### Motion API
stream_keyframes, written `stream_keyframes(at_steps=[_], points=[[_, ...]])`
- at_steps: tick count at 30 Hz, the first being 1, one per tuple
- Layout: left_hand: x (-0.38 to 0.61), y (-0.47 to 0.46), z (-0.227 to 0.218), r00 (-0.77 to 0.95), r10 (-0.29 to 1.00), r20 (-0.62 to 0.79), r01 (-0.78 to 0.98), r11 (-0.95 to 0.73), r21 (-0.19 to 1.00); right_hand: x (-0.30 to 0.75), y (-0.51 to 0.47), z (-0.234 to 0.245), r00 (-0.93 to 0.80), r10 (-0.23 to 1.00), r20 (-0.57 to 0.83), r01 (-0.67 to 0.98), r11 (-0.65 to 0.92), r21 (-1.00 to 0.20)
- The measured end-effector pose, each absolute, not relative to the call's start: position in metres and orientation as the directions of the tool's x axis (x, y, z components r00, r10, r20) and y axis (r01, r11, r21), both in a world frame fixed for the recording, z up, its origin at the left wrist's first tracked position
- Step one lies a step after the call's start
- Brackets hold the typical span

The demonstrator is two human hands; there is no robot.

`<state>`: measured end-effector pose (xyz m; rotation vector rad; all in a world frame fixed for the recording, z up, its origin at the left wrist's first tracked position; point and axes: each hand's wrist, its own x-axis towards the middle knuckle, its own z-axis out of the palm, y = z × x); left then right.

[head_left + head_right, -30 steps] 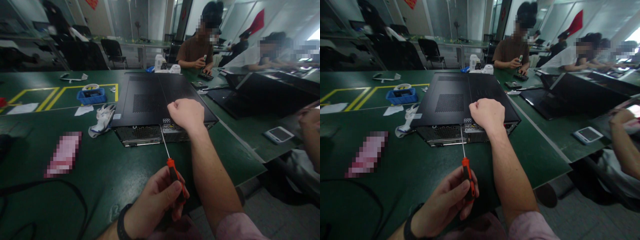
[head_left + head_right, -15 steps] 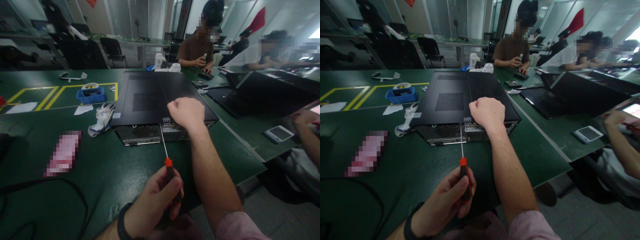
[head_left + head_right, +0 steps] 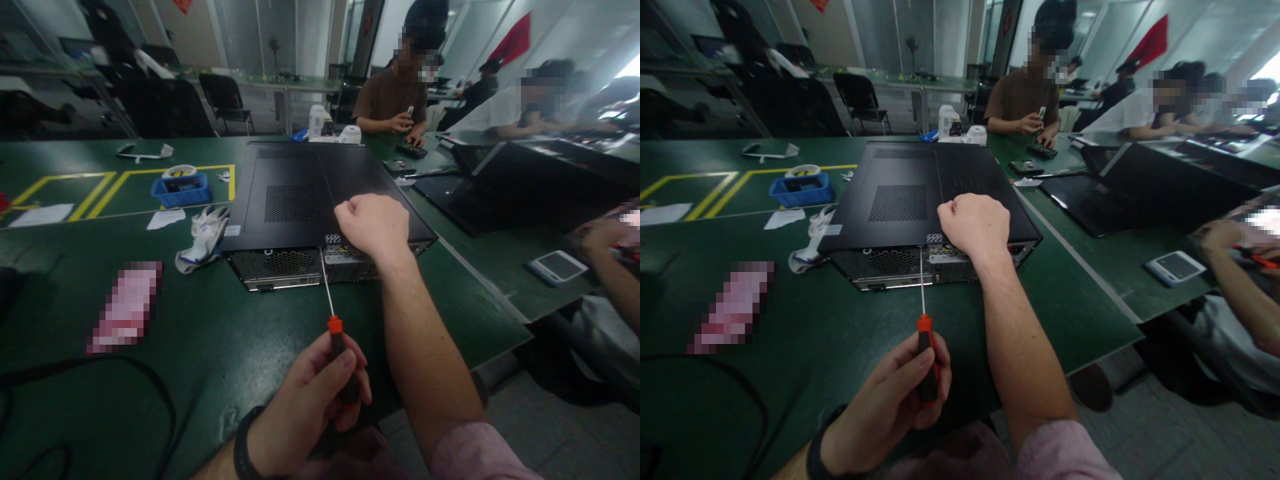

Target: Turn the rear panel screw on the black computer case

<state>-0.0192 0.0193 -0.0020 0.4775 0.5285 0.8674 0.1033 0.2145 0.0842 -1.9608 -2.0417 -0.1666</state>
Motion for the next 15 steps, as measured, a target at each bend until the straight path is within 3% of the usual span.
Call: stream_keyframes(at_steps=[7, 15], points=[[-0.0217, 0.0188, -0.0094, 0.566, 0.807, -0.169, -0.651, 0.564, 0.508, 0.1039, 0.2136, 0.0842, -0.031, 0.953, 0.3, 0.989, 0.072, -0.127], [-0.0199, 0.019, -0.0024, 0.554, 0.807, -0.204, -0.584, 0.551, 0.596, 0.1035, 0.2135, 0.0841, -0.027, 0.951, 0.307, 0.99, 0.069, -0.125]])
